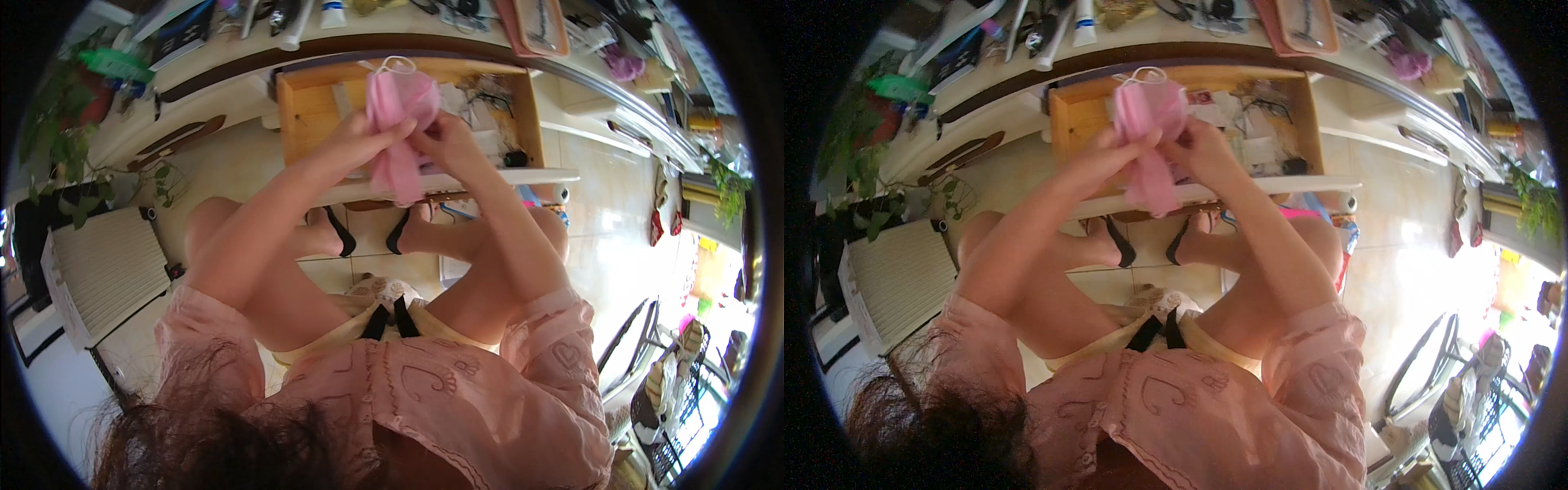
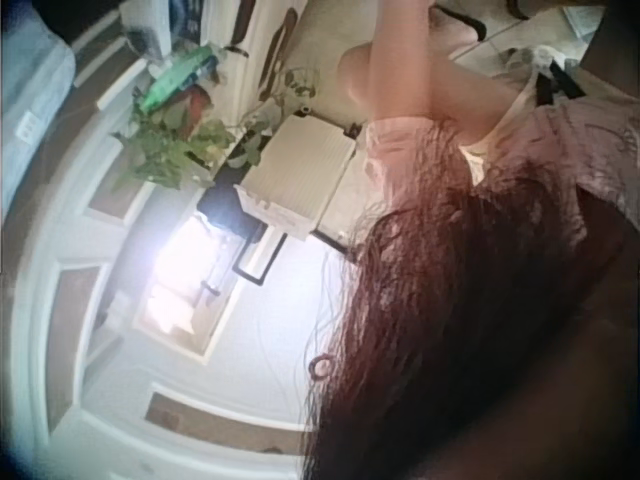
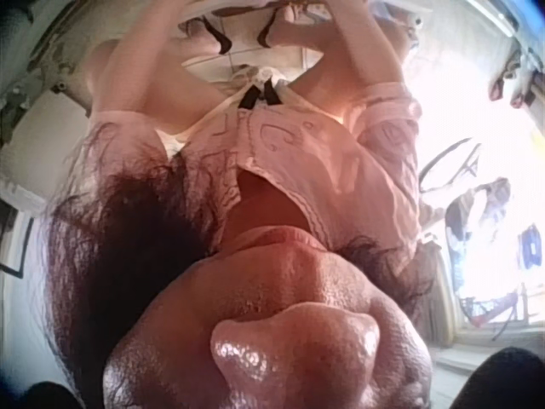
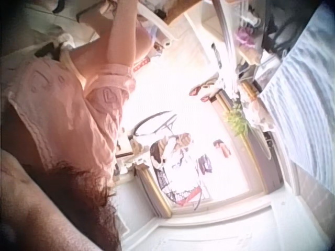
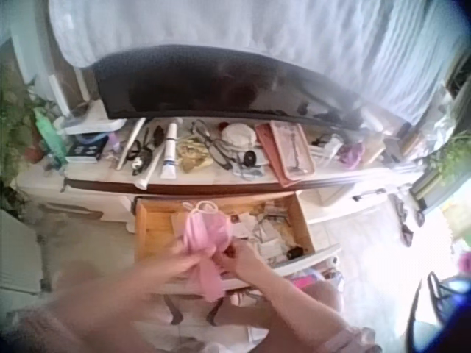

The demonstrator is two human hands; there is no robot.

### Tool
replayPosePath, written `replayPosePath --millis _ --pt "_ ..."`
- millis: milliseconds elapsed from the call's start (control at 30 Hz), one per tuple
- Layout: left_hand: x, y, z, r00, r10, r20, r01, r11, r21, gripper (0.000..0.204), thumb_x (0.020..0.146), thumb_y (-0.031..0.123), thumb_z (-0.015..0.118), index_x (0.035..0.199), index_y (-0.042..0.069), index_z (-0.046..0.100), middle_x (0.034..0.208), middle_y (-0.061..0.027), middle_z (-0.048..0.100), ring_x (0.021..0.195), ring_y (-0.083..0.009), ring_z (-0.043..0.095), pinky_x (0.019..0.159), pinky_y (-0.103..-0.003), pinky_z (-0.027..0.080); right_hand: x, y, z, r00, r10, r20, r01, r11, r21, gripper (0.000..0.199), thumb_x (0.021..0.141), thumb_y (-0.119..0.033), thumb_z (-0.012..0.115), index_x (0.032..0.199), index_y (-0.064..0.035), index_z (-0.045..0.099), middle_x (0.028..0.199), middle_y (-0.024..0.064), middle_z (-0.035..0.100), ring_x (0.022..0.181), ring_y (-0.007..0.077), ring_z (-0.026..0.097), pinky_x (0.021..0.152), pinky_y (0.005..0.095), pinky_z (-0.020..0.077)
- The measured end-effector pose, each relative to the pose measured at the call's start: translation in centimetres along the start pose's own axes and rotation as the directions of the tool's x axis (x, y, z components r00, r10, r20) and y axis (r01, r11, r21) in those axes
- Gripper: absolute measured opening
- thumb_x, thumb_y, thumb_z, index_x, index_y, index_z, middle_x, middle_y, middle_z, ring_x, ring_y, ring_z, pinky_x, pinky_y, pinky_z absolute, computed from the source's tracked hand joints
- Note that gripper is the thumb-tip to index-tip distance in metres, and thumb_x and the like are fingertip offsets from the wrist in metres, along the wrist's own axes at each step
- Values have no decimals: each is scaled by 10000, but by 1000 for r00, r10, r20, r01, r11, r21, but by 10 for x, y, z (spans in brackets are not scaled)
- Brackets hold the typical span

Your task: The person sits on the floor and organizes items in a low drawer. They handle a tube of cream, a pen, a piece of paper, face masks, glasses, and a card, moving them around and placing them back into the drawer.

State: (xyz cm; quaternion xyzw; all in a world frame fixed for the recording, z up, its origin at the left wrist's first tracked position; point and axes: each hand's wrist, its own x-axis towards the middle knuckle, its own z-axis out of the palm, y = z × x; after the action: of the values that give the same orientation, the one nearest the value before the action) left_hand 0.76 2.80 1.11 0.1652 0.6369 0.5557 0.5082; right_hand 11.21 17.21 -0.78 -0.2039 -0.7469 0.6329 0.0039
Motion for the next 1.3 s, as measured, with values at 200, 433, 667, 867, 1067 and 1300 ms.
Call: replayPosePath --millis 200,433,667,867,1067,1300 --pt "16 -28 -21 999 45 -6 -44 949 -313 401 878 281 529 1140 -19 485 1042 -126 581 920 -190 581 810 -306 455 2 24 37 946 -189 -262 98 940 -326 328 757 -272 628 931 4 593 756 147 625 668 224 608 627 317 473" --pt "9 -10 -16 997 -70 15 65 797 -601 369 880 220 523 1152 -11 430 992 -158 577 936 -229 567 804 -368 461 -4 15 36 987 -22 162 41 993 -114 263 782 -240 565 827 17 605 683 189 598 650 297 612 594 374 460" --pt "13 -31 -34 997 -11 79 53 831 -554 243 876 230 529 1011 32 489 824 -74 541 786 -188 544 719 -341 465 1 14 40 960 -195 200 223 967 -126 248 779 -222 565 809 23 584 674 210 567 638 323 598 590 384 455" --pt "19 -28 -38 994 -76 -84 13 814 -581 257 870 196 520 1057 23 482 861 -84 560 853 -208 563 737 -361 473 -5 -7 48 984 94 149 -124 970 209 274 768 -214 578 870 40 560 695 227 561 653 315 589 608 381 454" --pt "16 -3 -28 982 -51 -184 -68 807 -587 362 864 173 509 1173 1 430 976 -131 556 965 -238 550 889 -389 426 3 13 34 966 -220 137 248 941 -231 199 791 -143 549 901 24 542 744 194 573 677 314 585 597 377 437" --pt "18 -14 -38 990 -15 -137 -76 769 -635 392 870 244 539 1147 -13 436 881 -67 516 842 -172 514 926 -356 396 8 18 33 957 -252 142 286 901 -326 160 778 -112 531 847 32 525 688 231 547 657 386 552 575 415 429"
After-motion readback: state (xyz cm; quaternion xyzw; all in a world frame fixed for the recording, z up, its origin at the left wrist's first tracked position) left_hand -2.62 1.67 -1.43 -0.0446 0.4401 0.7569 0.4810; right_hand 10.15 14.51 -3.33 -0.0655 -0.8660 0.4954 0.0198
